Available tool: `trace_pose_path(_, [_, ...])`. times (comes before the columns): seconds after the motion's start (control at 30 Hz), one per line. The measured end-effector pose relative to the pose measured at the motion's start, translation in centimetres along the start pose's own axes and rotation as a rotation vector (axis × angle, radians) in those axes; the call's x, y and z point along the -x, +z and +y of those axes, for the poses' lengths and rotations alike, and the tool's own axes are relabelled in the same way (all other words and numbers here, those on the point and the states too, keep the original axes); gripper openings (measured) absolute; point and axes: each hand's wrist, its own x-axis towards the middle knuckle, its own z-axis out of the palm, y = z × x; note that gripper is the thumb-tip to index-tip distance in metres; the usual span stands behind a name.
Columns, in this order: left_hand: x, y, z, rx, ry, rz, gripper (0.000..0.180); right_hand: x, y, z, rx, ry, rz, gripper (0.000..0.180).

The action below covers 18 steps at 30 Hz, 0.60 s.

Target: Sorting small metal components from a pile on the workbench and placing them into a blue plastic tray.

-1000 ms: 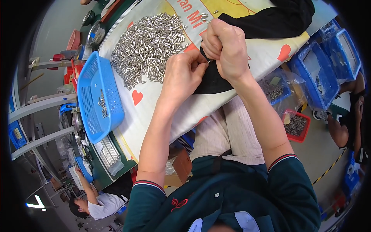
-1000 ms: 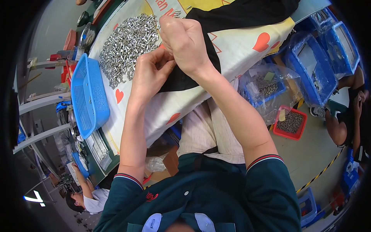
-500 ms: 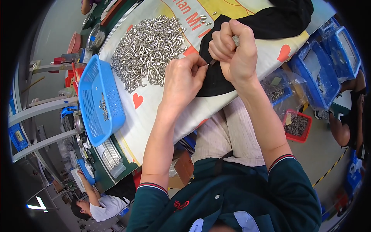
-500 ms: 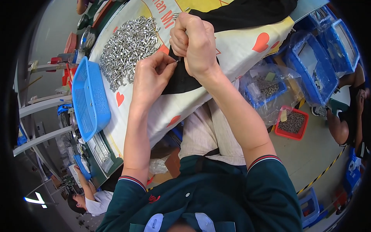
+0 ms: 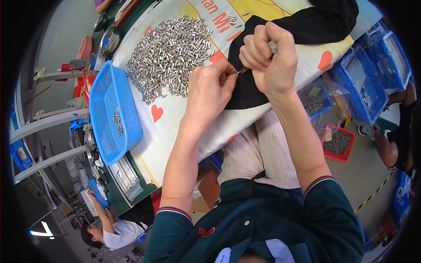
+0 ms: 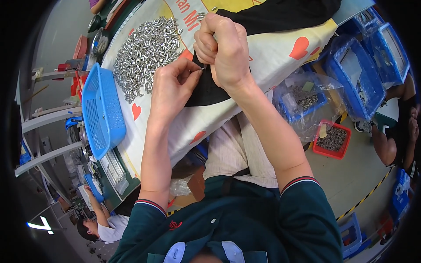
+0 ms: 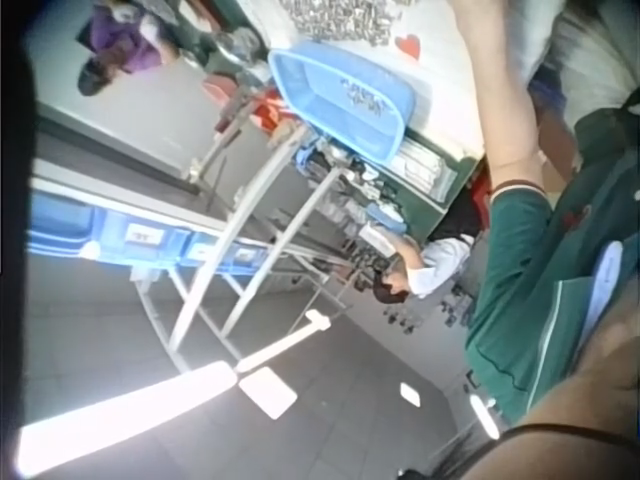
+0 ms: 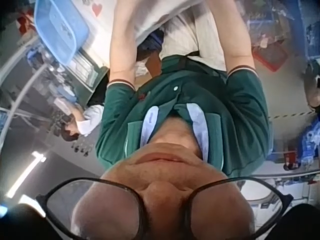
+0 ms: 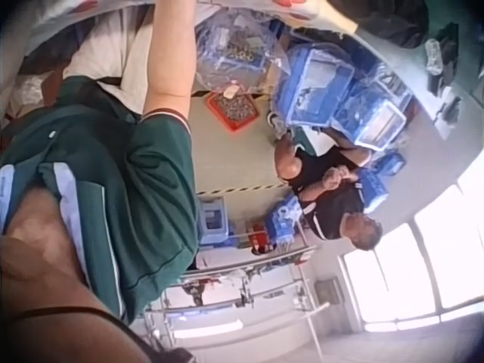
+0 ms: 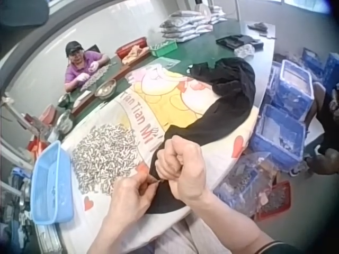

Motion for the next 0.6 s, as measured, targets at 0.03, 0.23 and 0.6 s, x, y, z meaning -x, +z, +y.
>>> trace_pose_path(0.03, [0.0, 0.0, 0.0, -0.001, -0.001, 0.001, 0.004, 0.0, 0.0, 0.0, 0.000, -0.005, 0.001, 0.041])
trace_pose_path(0.23, [-0.1, 0.2, -0.3, 0.048, -0.027, -0.012, 0.005, -0.1, 0.2, 0.2, 0.023, -0.009, -0.011, 0.041])
trace_pose_path(0.6, [-0.4, 0.0, -0.3, 0.085, 0.049, 0.002, 0.005, -0.3, 1.8, 1.6, 0.328, -0.159, -0.071, 0.038])
